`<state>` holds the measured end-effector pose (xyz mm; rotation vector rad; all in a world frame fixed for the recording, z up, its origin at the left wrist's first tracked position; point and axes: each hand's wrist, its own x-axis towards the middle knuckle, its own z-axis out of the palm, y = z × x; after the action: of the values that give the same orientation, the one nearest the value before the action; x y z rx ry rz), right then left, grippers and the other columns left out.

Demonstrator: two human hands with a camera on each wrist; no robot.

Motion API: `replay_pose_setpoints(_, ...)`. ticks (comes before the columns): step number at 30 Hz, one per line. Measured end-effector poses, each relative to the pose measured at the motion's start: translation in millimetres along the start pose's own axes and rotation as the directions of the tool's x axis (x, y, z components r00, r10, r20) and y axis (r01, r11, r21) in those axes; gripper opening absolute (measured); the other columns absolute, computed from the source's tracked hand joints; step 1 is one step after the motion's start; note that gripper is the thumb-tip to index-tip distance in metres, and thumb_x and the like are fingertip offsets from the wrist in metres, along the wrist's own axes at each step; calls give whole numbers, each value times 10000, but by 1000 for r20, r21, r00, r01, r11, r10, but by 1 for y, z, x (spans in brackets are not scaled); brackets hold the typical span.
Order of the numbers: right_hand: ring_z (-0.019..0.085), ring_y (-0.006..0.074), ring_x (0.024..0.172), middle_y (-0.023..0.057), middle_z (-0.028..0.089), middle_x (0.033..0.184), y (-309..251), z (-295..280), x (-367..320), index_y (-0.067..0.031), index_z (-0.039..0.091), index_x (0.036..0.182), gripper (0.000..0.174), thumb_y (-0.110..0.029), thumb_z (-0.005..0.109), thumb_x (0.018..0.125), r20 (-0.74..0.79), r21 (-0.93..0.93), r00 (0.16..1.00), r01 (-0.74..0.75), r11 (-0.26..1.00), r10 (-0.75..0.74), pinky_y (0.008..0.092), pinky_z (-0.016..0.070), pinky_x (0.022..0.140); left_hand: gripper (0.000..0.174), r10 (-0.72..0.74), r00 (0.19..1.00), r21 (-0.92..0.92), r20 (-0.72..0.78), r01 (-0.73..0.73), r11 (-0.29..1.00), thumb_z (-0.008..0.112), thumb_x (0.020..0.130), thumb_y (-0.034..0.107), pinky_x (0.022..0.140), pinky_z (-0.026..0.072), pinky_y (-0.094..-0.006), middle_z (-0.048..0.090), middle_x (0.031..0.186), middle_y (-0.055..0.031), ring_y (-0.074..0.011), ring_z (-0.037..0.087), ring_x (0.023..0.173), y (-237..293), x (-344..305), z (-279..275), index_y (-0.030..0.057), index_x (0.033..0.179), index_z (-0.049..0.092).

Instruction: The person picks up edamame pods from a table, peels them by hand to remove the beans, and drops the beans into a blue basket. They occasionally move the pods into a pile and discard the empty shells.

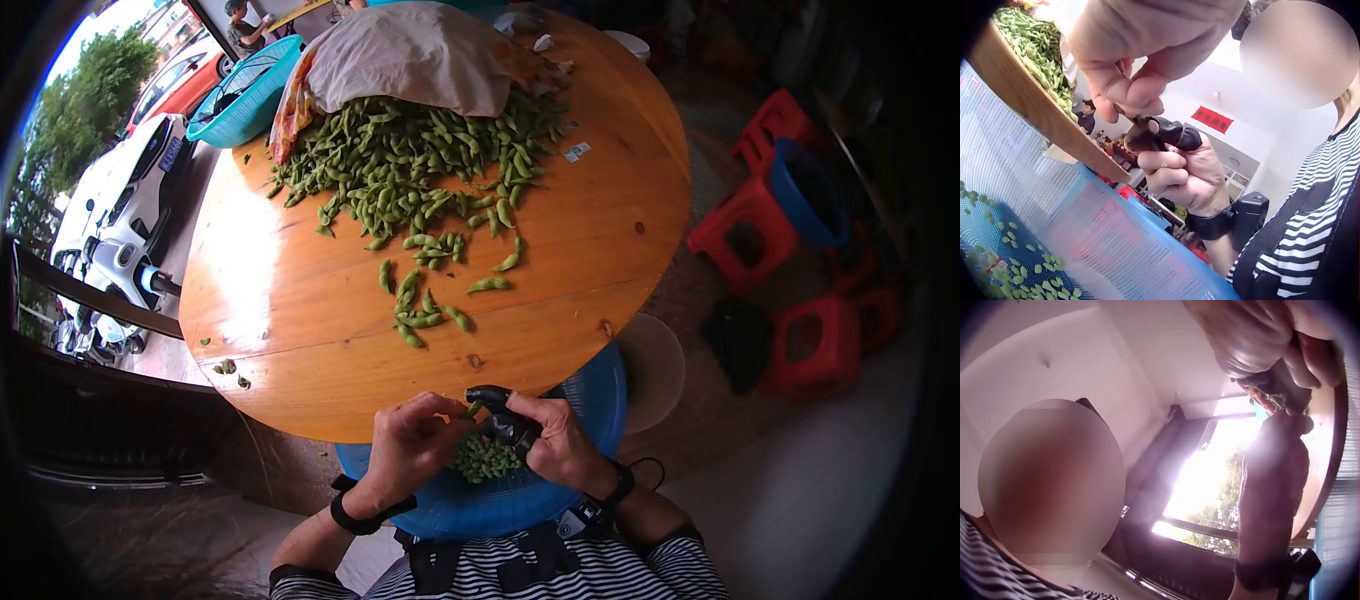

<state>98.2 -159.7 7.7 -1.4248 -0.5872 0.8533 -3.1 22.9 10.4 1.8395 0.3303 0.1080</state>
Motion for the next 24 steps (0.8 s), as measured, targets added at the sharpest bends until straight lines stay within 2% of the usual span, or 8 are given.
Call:
replay_pose_setpoints(4, 552, 30, 730, 22, 667, 893, -2, -8, 0, 10, 611, 1247, 495, -12, 408, 795, 77, 213, 993, -104, 971, 90, 177, 449, 662, 81, -114, 989, -218, 91, 132, 967, 698, 871, 2, 482, 428, -203, 630, 646, -21, -58, 576, 548, 0, 1, -2, -11, 943, 662)
replay_pose_setpoints(6, 534, 11, 699, 20, 666, 883, 6, -12, -2, -1, 618, 1240, 458, -34, 417, 829, 151, 383, 980, -180, 906, 131, 158, 427, 608, 66, -263, 874, -546, 409, 465, 697, 694, 887, 30, 475, 428, -217, 629, 693, -41, -83, 579, 558, 4, 5, -9, 3, 942, 667)
replay_pose_setpoints(8, 447, 12, 550, 30, 636, 821, 20, -12, -5, 39, 595, 1237, 712, -573, 544, 876, 251, 573, 968, -167, 802, 22, 164, 320, 485, 71, -197, 852, -629, 485, 496, 598, 682, 902, 45, 470, 428, -220, 638, 736, -44, -90, 585, 565, -10, 1, -7, 3, 958, 667)
replay_pose_setpoints(9, 447, 12, 550, 30, 636, 821, 18, -12, -5, 39, 595, 1237, 712, -573, 544, 876, 251, 574, 968, -167, 801, 22, 164, 320, 485, 80, -120, 829, -695, 546, 528, 488, 670, 917, 60, 464, 429, -224, 648, 780, -47, -96, 591, 572, -14, 0, -7, 4, 974, 667)
replay_pose_setpoints(12, 447, 13, 545, 1, 616, 793, 4, -13, -6, 21, 614, 1220, 551, -435, 565, 915, 225, 503, 968, -213, 837, 111, 172, 314, 483, 88, -123, 845, -674, 520, 495, 549, 658, 935, 77, 503, 431, -209, 624, 779, -27, -78, 581, 619, -8, -1, -4, 6, 985, 643)
replay_pose_setpoints(14, 592, 50, 832, 24, 681, 949, -3, -13, -5, -23, 646, 1205, 314, -53, 527, 916, 125, 147, 992, -39, 988, 20, 213, 475, 753, 91, -119, 876, -658, 468, 435, 615, 658, 938, 80, 523, 431, -202, 616, 781, -13, -64, 573, 638, -7, -2, 6, 10, 991, 634)
replay_pose_setpoints(19, 599, 80, 918, 23, 682, 953, -1, -3, -3, -12, 642, 1211, 430, 24, 498, 807, 52, 34, 998, 45, 998, -47, 240, 466, 857, 150, -69, 993, -532, 92, 108, 840, 693, 926, 102, 563, 398, -193, 565, 746, 51, -12, 476, 659, -5, -7, 23, -5, 1003, 621)
replay_pose_setpoints(24, 633, 159, 861, 103, 658, 933, 13, -6, -3, 16, 631, 1170, 488, 43, 490, 703, 14, -147, 990, 142, 979, -141, 276, 490, 788, 279, -198, 940, -420, 278, 305, 855, 562, 1017, 227, 533, 407, -209, 568, 704, 13, -59, 508, 584, -3, -5, 5, -30, 1110, 618)
